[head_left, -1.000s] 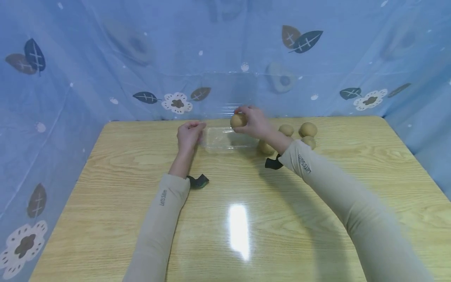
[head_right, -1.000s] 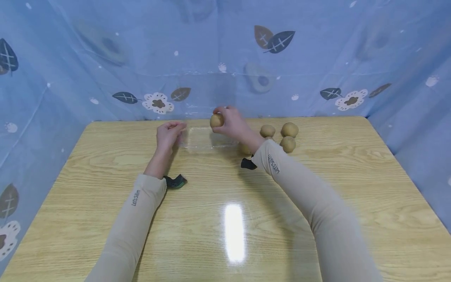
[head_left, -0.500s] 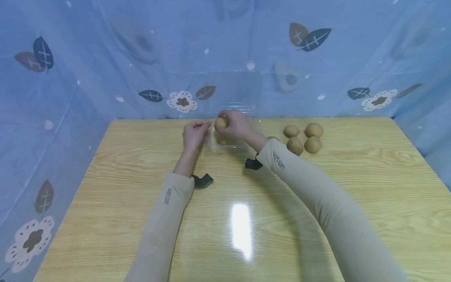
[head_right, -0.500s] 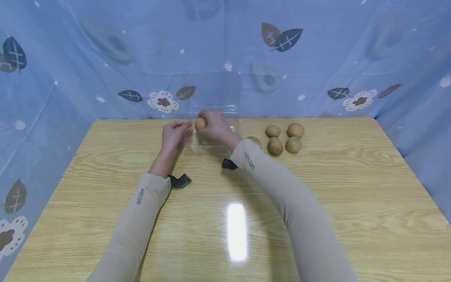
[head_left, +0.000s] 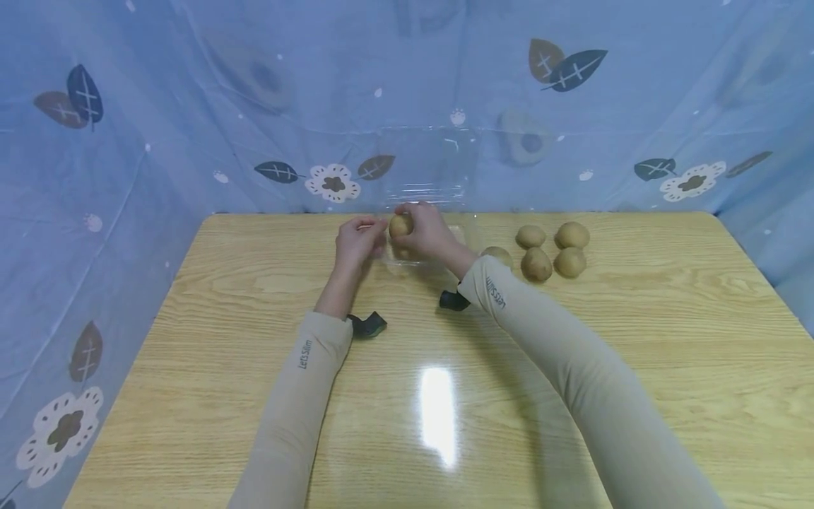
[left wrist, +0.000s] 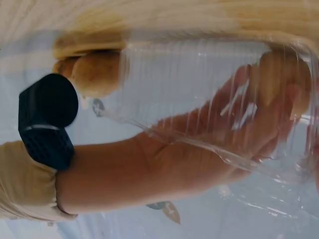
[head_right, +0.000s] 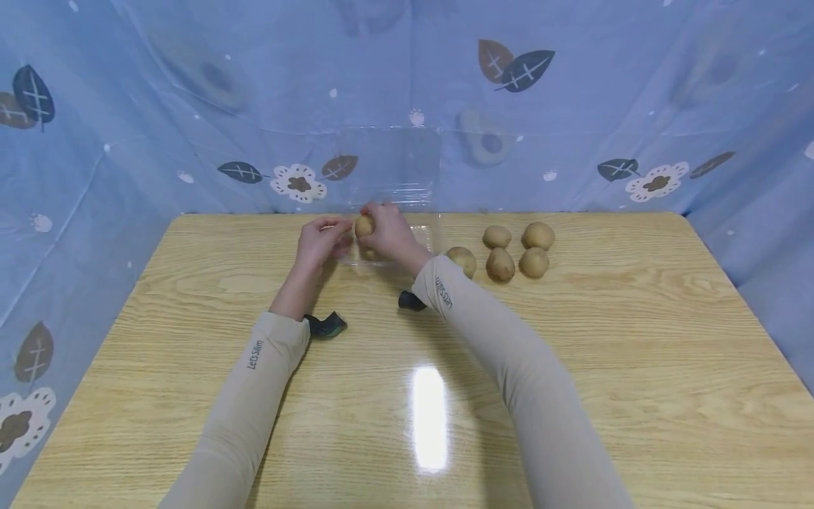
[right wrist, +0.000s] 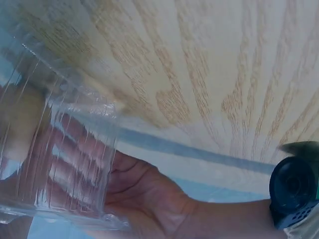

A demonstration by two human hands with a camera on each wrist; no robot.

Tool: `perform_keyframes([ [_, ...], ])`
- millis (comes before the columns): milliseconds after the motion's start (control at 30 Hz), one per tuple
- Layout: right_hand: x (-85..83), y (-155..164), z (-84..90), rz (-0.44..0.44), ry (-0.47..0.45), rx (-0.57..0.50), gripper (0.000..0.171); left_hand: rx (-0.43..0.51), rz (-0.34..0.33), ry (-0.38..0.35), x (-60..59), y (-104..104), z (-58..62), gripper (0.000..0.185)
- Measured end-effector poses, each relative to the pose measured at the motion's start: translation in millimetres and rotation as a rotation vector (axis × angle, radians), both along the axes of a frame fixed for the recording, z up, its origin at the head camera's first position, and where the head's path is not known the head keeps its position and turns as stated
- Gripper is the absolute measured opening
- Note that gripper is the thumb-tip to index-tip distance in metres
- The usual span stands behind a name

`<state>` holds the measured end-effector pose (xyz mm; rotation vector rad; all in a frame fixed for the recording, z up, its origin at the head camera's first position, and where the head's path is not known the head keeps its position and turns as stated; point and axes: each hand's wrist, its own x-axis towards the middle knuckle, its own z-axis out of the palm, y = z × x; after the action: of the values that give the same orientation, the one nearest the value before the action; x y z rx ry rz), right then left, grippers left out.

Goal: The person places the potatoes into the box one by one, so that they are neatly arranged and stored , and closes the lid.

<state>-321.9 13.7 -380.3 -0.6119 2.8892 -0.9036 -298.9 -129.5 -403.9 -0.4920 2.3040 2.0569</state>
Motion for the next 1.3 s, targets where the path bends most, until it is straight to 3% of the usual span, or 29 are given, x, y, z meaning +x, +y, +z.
perform_keyframes([
  [267, 0.6, -1, -4.1, -0.012, 0.031, 0.004, 0.055, 0.012, -0.01, -0.012, 0.5, -2, 8.7, 0.03],
  [533, 3.5, -4, -6.5, -0.046, 0.044, -0.029, 0.057, 0.051, -0.003, -0.014, -1.2, -3, 5.5, 0.03],
  [800, 7.7, 2, -2.7, -0.017, -0.019, -0.029, 0.062, 0.062, 0.006, -0.006, -2.3, -4, 3.7, 0.029],
  [1033, 16.2, 24, 6.0, 0.06, 0.051, -0.026, 0.055, 0.038, 0.013, 0.018, -0.3, -3, 4.5, 0.029],
  [1300, 30.2, 73, 17.1, 0.093, 0.127, -0.195, 0.05, 0.046, 0.014, 0.003, -0.6, 0, 6.5, 0.029],
])
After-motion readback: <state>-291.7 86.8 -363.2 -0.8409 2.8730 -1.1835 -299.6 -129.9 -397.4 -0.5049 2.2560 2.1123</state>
